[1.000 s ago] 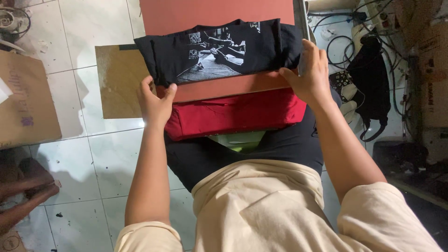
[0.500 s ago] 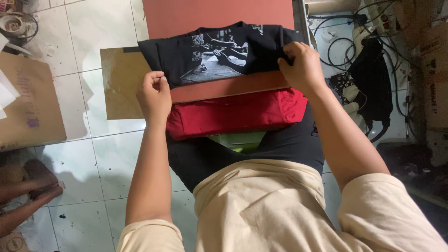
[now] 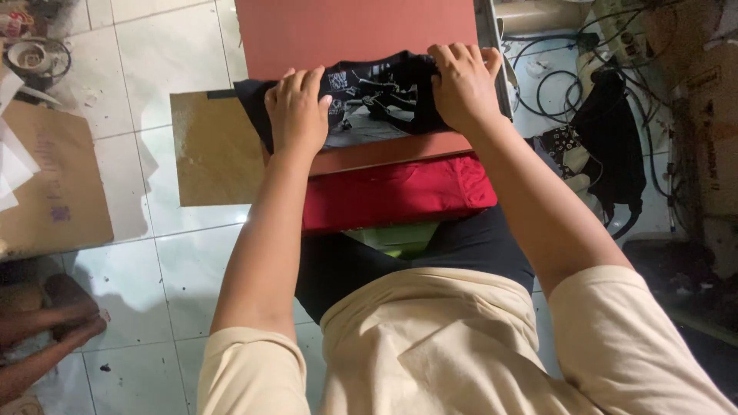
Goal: Folding and stacking t-shirts on a heat press machine in a stockroom
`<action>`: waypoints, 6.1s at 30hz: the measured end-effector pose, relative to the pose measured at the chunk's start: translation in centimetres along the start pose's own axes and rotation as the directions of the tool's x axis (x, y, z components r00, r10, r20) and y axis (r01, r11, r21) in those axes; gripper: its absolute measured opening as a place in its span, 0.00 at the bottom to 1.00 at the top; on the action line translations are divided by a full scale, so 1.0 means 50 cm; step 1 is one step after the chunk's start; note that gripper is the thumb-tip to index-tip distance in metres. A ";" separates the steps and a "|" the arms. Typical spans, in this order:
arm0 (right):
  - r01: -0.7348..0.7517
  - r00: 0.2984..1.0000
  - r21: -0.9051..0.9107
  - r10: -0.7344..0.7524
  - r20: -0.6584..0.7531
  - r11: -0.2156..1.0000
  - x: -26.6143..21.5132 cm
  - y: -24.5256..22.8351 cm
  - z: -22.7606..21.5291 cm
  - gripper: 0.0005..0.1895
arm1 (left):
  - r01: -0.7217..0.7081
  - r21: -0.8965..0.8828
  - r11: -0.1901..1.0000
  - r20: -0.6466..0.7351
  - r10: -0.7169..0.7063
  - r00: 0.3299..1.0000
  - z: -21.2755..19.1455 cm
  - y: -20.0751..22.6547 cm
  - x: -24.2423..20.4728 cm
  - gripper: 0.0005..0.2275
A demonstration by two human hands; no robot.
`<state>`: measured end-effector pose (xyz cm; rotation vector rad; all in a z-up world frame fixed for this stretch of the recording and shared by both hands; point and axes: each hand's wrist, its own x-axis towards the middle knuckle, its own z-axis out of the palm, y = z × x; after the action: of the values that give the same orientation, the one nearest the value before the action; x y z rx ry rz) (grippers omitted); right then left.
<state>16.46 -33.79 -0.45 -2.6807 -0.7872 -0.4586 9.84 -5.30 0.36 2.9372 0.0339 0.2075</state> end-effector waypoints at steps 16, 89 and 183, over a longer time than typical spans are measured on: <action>0.106 0.984 0.182 -0.129 0.122 0.978 0.001 0.020 -0.048 0.26 | -0.379 -0.406 0.832 -0.188 0.330 0.925 -0.104 0.016 -0.067 0.04; -0.598 0.744 0.793 0.448 0.495 0.115 -0.072 -0.001 -0.100 0.09 | 0.520 -0.713 0.470 0.252 -0.521 0.816 -0.077 -0.046 -0.142 0.18; -0.190 0.981 0.055 0.188 0.034 0.980 -0.079 -0.048 -0.015 0.21 | 0.102 -0.165 0.981 -0.165 -0.129 0.978 -0.013 0.005 -0.120 0.18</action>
<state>11.81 -34.00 -0.78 -2.6799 -0.5366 -0.3460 3.83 -5.62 0.23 2.7426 0.2045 0.4296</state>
